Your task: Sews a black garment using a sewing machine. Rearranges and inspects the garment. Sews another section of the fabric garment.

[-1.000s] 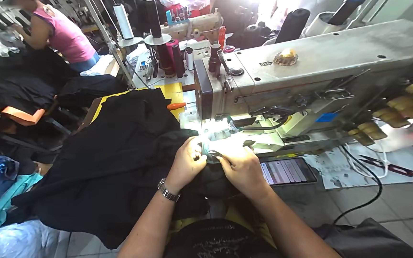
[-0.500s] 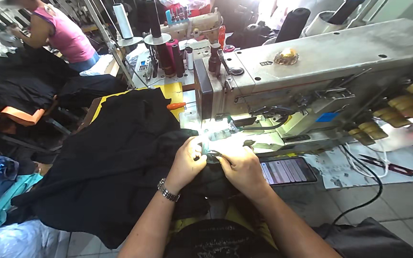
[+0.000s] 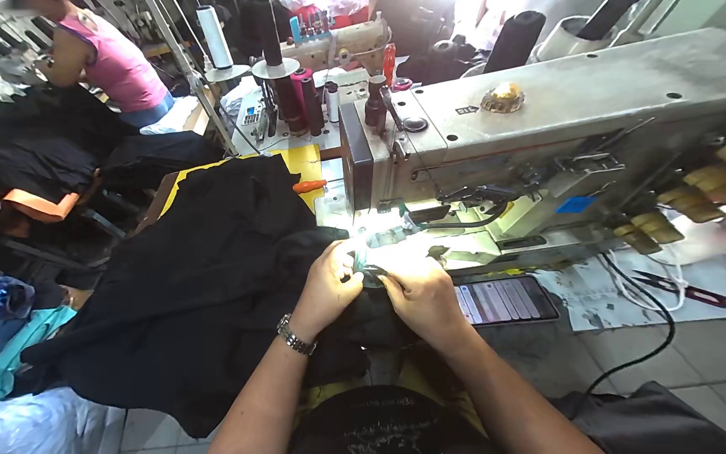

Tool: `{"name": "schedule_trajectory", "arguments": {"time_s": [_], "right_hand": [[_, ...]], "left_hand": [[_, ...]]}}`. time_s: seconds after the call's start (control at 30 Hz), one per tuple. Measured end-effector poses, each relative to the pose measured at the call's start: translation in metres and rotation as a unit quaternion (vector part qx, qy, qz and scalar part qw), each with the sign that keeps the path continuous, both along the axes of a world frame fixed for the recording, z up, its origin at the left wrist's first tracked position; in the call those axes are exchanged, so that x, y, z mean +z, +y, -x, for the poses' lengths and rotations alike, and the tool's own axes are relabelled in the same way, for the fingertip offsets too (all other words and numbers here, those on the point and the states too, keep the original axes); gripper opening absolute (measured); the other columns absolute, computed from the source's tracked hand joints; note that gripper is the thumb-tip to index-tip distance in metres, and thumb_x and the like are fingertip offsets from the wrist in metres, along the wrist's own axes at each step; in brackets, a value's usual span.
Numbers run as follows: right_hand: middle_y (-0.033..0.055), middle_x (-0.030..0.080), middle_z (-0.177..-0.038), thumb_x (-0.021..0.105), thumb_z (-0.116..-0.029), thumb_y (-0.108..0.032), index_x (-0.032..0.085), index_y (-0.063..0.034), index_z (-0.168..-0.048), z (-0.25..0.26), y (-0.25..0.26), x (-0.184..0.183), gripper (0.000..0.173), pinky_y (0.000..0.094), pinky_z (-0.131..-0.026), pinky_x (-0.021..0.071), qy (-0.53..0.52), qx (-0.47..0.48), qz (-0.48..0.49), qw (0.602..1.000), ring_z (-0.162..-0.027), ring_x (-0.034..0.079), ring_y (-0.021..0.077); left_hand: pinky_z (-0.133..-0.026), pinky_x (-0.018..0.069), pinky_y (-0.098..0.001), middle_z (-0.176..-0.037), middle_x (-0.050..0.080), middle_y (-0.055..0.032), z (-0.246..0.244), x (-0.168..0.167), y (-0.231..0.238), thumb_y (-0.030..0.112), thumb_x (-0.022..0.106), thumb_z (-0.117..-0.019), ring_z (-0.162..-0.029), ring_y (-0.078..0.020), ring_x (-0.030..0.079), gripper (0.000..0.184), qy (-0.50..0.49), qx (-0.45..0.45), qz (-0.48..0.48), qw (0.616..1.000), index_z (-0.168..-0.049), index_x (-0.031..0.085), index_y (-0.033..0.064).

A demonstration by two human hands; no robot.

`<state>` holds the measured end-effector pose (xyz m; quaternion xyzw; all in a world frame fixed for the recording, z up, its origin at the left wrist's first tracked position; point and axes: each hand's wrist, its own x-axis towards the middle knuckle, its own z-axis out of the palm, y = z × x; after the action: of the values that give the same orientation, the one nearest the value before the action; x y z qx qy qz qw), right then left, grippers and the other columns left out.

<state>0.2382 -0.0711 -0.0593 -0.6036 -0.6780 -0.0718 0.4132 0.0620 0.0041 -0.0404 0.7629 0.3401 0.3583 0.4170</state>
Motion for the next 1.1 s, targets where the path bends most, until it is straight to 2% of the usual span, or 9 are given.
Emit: {"name": "schedule_trajectory", "arguments": {"time_s": [0.1,0.23,0.3,0.53,0.73,0.8,0.9,1.0,1.1], "right_hand": [[0.0034,0.078,-0.097,0.063,-0.0935,-0.021,0.081,-0.0153,-0.101,-0.001,0.002,-0.005,0.020,0.0413,-0.085,0.0586,0.055,0.020,0.009,0.998,-0.094,0.073,0.0210],[0.0047,0.077,-0.096,0.066,-0.0926,-0.021,0.081,-0.0115,-0.097,0.001,0.004,-0.015,0.018,0.0357,-0.086,0.0585,0.127,0.043,-0.001,0.991,-0.093,0.073,0.0171],[0.0048,0.077,-0.096,0.067,-0.0923,-0.020,0.081,-0.0115,-0.098,0.004,0.004,-0.015,0.018,0.0351,-0.086,0.0581,0.141,0.043,-0.004,0.989,-0.094,0.072,0.0164],[0.0061,0.077,-0.100,0.061,-0.0971,-0.014,0.081,-0.0226,-0.106,0.009,0.003,-0.008,0.023,0.0443,-0.082,0.0558,-0.011,-0.016,-0.049,0.999,-0.093,0.071,0.0261],[0.0043,0.078,-0.098,0.062,-0.0979,-0.018,0.082,-0.0195,-0.104,0.007,0.002,-0.014,0.020,0.0410,-0.084,0.0578,0.039,0.019,-0.051,0.998,-0.094,0.073,0.0218],[0.0050,0.077,-0.096,0.063,-0.0975,-0.018,0.081,-0.0161,-0.102,0.005,0.002,-0.011,0.019,0.0394,-0.081,0.0580,0.057,0.011,-0.057,0.997,-0.091,0.072,0.0212],[0.0109,0.074,-0.094,0.064,-0.0891,-0.018,0.077,-0.0061,-0.096,-0.001,0.005,-0.003,0.019,0.0396,-0.072,0.0597,0.082,-0.028,-0.043,0.995,-0.081,0.071,0.0227],[0.0068,0.071,-0.085,0.065,-0.0857,-0.026,0.077,-0.0069,-0.094,0.000,0.002,0.003,0.024,0.0311,-0.064,0.0543,0.128,-0.014,-0.009,0.992,-0.072,0.064,0.0142],[0.0045,0.071,-0.082,0.067,-0.0866,-0.029,0.079,-0.0088,-0.092,0.003,-0.001,0.005,0.024,0.0289,-0.066,0.0548,0.142,0.007,0.021,0.990,-0.072,0.065,0.0117]], "left_hand": [[-0.071,0.0576,-0.0226,-0.101,0.070,-0.0035,0.001,0.001,0.001,0.008,0.066,-0.0863,-0.077,-0.0056,0.066,0.046,-0.006,-0.005,0.007,1.000,-0.131,0.062,0.0005],[-0.069,0.0572,-0.0228,-0.092,0.071,-0.0012,0.002,0.004,0.002,0.006,0.067,-0.0861,-0.073,-0.0054,0.065,0.046,-0.025,-0.016,0.038,0.999,-0.131,0.062,0.0011],[-0.069,0.0576,-0.0233,-0.092,0.071,-0.0013,0.002,0.005,0.003,0.005,0.067,-0.0867,-0.073,-0.0062,0.066,0.046,-0.029,-0.024,0.049,0.998,-0.132,0.061,0.0014],[-0.063,0.0531,-0.0198,-0.083,0.067,0.0033,0.001,0.006,0.002,0.008,0.067,-0.0858,-0.066,-0.0023,0.060,0.045,-0.010,-0.015,0.033,0.999,-0.130,0.062,0.0022],[-0.066,0.0548,-0.0203,-0.088,0.067,0.0012,0.000,0.006,0.002,0.008,0.067,-0.0844,-0.070,-0.0033,0.062,0.045,-0.001,-0.014,0.030,0.999,-0.129,0.062,0.0010],[-0.066,0.0538,-0.0207,-0.090,0.067,0.0009,0.001,0.005,0.002,0.008,0.066,-0.0844,-0.071,-0.0032,0.061,0.044,0.001,-0.014,0.024,1.000,-0.128,0.063,0.0016],[-0.069,0.0553,-0.0214,-0.103,0.068,-0.0028,0.001,0.003,0.000,0.007,0.066,-0.0849,-0.076,-0.0044,0.063,0.047,-0.003,-0.011,0.019,1.000,-0.131,0.062,0.0017],[-0.074,0.0582,-0.0226,-0.112,0.067,-0.0062,-0.001,0.002,-0.003,0.005,0.066,-0.0857,-0.080,-0.0056,0.066,0.048,0.000,0.000,0.007,1.000,-0.133,0.060,-0.0002],[-0.076,0.0563,-0.0199,-0.116,0.066,-0.0089,-0.004,0.001,-0.010,0.006,0.065,-0.0866,-0.082,-0.0040,0.064,0.041,0.024,0.019,-0.034,0.999,-0.127,0.064,-0.0024]]}}
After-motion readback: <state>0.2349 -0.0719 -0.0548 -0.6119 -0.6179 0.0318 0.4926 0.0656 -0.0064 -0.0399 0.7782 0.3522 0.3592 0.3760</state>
